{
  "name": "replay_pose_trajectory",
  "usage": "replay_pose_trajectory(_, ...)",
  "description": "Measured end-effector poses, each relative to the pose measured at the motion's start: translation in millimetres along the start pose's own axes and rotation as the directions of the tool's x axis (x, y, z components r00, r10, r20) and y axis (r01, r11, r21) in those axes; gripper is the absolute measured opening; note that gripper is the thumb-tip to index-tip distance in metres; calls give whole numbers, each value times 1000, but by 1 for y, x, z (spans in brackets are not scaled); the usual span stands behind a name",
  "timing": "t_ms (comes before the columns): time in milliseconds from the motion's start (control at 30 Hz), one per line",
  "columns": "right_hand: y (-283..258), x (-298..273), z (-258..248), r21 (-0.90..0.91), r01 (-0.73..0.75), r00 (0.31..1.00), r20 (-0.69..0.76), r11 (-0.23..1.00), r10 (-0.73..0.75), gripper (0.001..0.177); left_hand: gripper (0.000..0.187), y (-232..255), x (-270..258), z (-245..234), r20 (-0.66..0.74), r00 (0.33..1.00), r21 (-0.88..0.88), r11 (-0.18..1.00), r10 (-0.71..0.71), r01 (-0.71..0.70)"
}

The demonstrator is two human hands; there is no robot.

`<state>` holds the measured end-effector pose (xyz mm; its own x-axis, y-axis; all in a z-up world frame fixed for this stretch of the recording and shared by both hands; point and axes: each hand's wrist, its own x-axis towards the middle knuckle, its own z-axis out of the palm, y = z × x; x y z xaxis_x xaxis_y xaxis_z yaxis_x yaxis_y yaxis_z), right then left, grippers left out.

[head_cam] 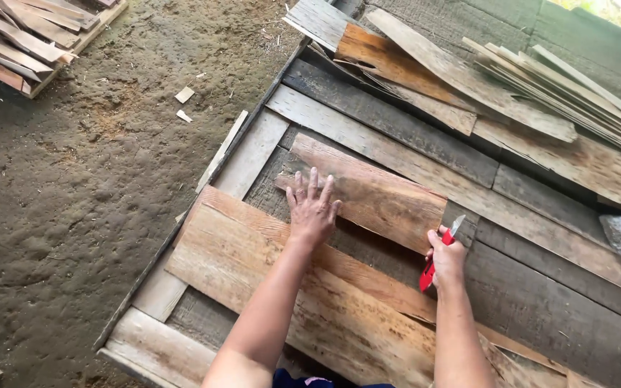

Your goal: Arranging and cutting thin wood veneers to fit onto a wooden surface using a utility knife and stones as weights.

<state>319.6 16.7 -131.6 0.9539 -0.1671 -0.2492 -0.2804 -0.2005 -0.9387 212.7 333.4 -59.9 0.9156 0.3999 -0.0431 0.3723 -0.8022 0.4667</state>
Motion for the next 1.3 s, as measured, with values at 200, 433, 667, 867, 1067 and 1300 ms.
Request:
replay_pose_trajectory(200, -4, 3, 13, -17, -48, 999, 4, 999, 48, 46, 60, -4, 44, 10, 69, 997, 85, 996, -41, 35)
replay_pose_trajectory(433, -24, -8, 29, -56, -15, 999, 51, 998, 18, 54, 62, -29, 70, 39, 36, 997, 135, 989, -71, 65)
replay_pose_trajectory(667, -40, -16, 38, -225, 78, 993, 102, 971, -56, 59, 61, -35, 73, 48, -56, 998, 168, 985, -42, 51)
replay_pose_trajectory(867, -42, -15, 37, -328, 59, 995, 94, 943, -30, 59, 59, -37, 76, 55, -156, 987, 174, 983, -25, 52)
replay_pose_trajectory(1067, -43, -10, 37, -429, 9, 997, 72, 903, 25, 56, 58, -33, 88, 55, -188, 982, 173, 983, -18, 52)
replay_pose_trajectory(1300, -80, -24, 44, -578, 83, 988, 152, 812, 7, 63, 70, -24, 92, 46, -176, 984, 226, 973, -16, 56)
